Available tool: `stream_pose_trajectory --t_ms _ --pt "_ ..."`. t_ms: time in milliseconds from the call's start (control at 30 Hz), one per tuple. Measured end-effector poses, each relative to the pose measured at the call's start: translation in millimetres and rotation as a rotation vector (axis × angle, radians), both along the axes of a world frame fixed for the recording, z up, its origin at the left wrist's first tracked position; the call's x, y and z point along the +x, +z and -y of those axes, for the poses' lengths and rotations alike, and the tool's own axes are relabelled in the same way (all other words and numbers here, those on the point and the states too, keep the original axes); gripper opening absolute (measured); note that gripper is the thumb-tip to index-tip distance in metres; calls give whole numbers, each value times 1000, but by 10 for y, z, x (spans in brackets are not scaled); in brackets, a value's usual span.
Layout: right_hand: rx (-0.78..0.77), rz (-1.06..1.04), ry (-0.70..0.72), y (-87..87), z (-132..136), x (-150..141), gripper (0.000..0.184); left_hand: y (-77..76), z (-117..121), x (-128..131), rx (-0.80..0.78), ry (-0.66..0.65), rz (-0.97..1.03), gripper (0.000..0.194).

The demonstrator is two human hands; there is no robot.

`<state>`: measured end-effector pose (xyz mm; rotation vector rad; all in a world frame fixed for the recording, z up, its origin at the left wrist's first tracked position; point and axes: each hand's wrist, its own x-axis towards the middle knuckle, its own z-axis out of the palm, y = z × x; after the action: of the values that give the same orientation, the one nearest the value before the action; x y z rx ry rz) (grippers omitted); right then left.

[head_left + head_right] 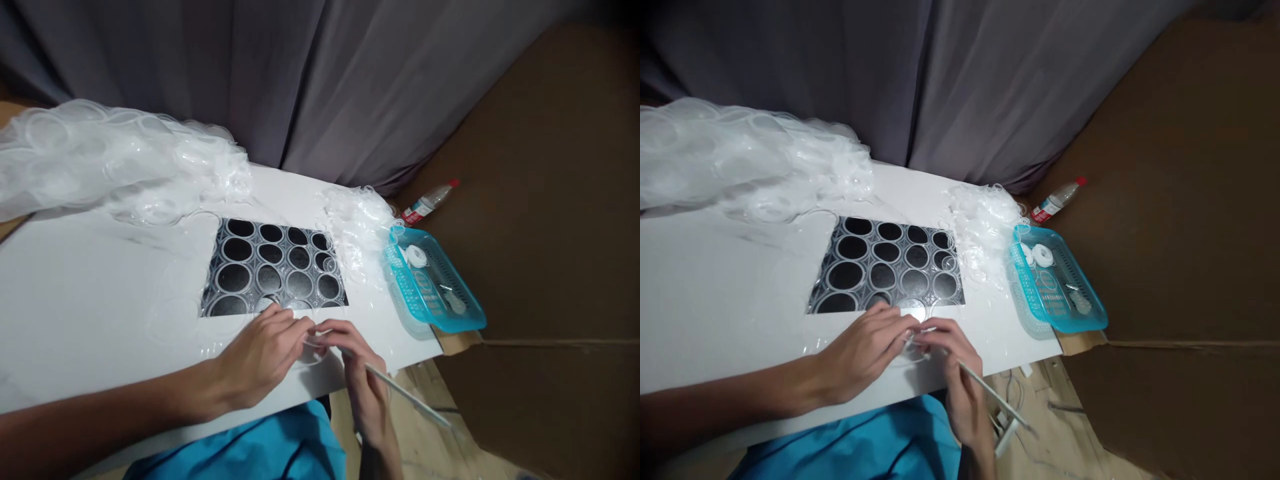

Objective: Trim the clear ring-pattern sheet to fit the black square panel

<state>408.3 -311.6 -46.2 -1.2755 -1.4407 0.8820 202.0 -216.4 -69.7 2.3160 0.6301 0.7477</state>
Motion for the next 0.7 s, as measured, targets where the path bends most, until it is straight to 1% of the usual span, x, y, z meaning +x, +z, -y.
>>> stream_pose_trajectory --t_ms 67,100,167,233,267,300,367,433,500,600,700 --pt "47 -36 -142 -89 -19 26 70 -10 27 -18 150 -12 74 33" --pt "63 -52 -196 -119 -30 33 73 -13 44 -25 258 -38 116 34" --pt "70 -27 -245 -145 -57 30 69 -11 82 -33 478 -141 182 28" --pt "27 75 -231 -137 -91 3 60 5 117 -38 634 -264 218 18" --pt "-3 130 -201 -132 -112 -18 55 18 130 -43 694 -303 237 14" --pt "-33 168 -166 -132 -136 -42 50 33 136 -51 750 -324 251 12" --pt "-68 193 -108 -155 -186 -91 40 65 128 -80 839 -316 225 13" --pt "-60 196 -85 -204 -231 -130 32 82 93 -130 886 -258 122 15" --pt "-46 202 -90 -255 -261 -150 28 64 49 -188 887 -172 -27 18" --pt "-33 200 -113 -291 -279 -149 25 -29 24 -254 825 -82 -196 24" --pt "-26 194 -121 -268 -288 -141 21 -142 80 -274 730 -66 -263 36"
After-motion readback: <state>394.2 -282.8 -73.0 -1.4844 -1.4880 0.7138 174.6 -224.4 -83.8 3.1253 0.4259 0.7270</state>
